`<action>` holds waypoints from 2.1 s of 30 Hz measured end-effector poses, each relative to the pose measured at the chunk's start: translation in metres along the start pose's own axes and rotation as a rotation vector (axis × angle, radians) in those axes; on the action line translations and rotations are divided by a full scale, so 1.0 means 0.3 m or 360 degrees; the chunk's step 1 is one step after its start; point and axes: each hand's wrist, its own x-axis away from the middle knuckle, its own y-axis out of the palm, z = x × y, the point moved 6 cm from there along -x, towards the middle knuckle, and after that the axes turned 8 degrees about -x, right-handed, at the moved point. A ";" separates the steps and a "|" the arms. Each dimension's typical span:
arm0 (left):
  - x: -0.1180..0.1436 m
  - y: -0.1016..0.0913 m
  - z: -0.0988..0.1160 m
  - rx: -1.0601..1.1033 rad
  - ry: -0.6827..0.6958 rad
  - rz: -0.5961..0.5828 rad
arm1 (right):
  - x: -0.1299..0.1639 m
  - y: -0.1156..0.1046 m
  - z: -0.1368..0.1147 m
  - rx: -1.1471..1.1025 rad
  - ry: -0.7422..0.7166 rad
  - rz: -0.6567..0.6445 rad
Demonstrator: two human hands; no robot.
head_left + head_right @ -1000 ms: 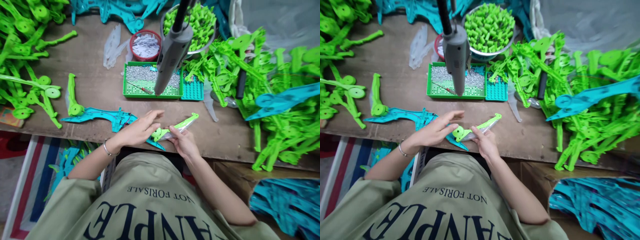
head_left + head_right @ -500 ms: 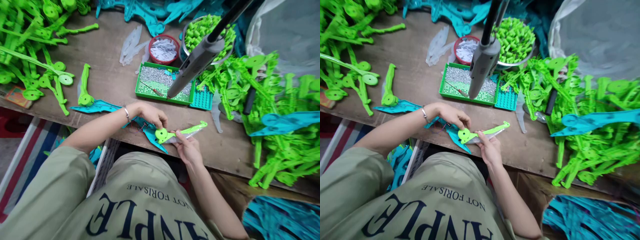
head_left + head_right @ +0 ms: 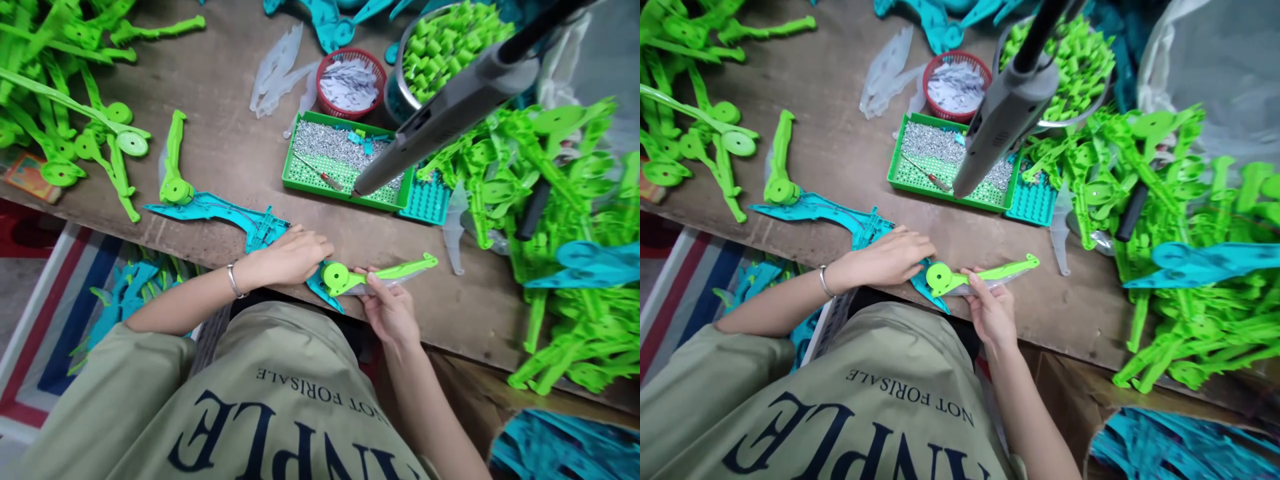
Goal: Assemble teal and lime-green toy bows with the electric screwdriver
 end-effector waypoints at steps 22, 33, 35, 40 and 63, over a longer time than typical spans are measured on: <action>-0.001 0.002 0.003 0.0377 0.0027 -0.0125 | 0.047 0.026 -0.013 0.0015 -0.0153 0.0116; 0.015 0.032 0.001 0.0242 0.0148 -0.0032 | 0.055 0.006 0.016 0.0017 -0.0064 0.0108; -0.002 0.031 0.002 0.0274 0.0206 -0.0051 | 0.039 0.000 0.009 -0.0033 -0.0013 0.0091; -0.038 -0.023 0.019 0.0316 0.0291 -0.0031 | 0.012 -0.019 -0.042 -0.0008 0.0074 0.0020; -0.067 0.002 0.068 0.0412 0.0251 0.0178 | -0.004 -0.095 -0.092 0.0321 0.0078 0.0012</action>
